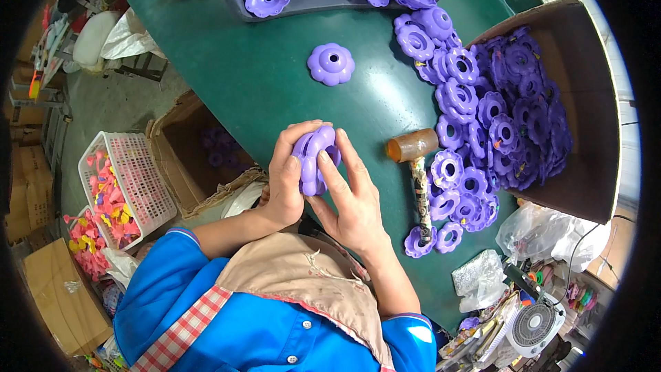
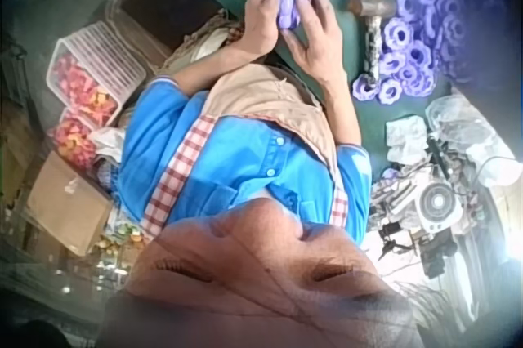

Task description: The person repeatedly picks up two purple flower-shaped plastic parts, aligns them, and presses them together by hand. The assembled units are placed on the green worktable among many similar parts. The person handles the parts one at a time throughout the clip.

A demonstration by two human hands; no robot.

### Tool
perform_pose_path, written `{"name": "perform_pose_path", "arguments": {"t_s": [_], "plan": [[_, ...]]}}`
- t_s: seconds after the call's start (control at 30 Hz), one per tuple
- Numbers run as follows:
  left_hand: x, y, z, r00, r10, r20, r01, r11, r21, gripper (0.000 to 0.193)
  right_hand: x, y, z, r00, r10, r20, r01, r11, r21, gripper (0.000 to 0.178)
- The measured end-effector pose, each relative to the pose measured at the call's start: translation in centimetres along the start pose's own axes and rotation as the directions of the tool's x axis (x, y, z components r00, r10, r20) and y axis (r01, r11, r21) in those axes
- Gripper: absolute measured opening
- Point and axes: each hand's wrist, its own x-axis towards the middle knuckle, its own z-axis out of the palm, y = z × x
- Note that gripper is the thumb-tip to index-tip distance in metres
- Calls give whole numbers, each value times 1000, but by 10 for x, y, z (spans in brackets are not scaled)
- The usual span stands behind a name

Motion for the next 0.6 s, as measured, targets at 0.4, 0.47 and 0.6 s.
{"name": "perform_pose_path", "arguments": {"t_s": [0.4, 0.47, 0.6], "plan": [[27, -53, -57, 887, 129, 442, -445, 487, 751, 74, -57, 80, -63, 907, 344, -243, -417, 653, -633, 66], [25, -55, -54, 914, 118, 389, -392, 511, 765, 89, -55, 92, -70, 874, 451, -180, -452, 618, -643, 55], [19, -46, -53, 980, 53, 190, -193, 445, 874, 106, -14, 52, -89, 914, 329, -238, -398, 843, -361, 41]]}}
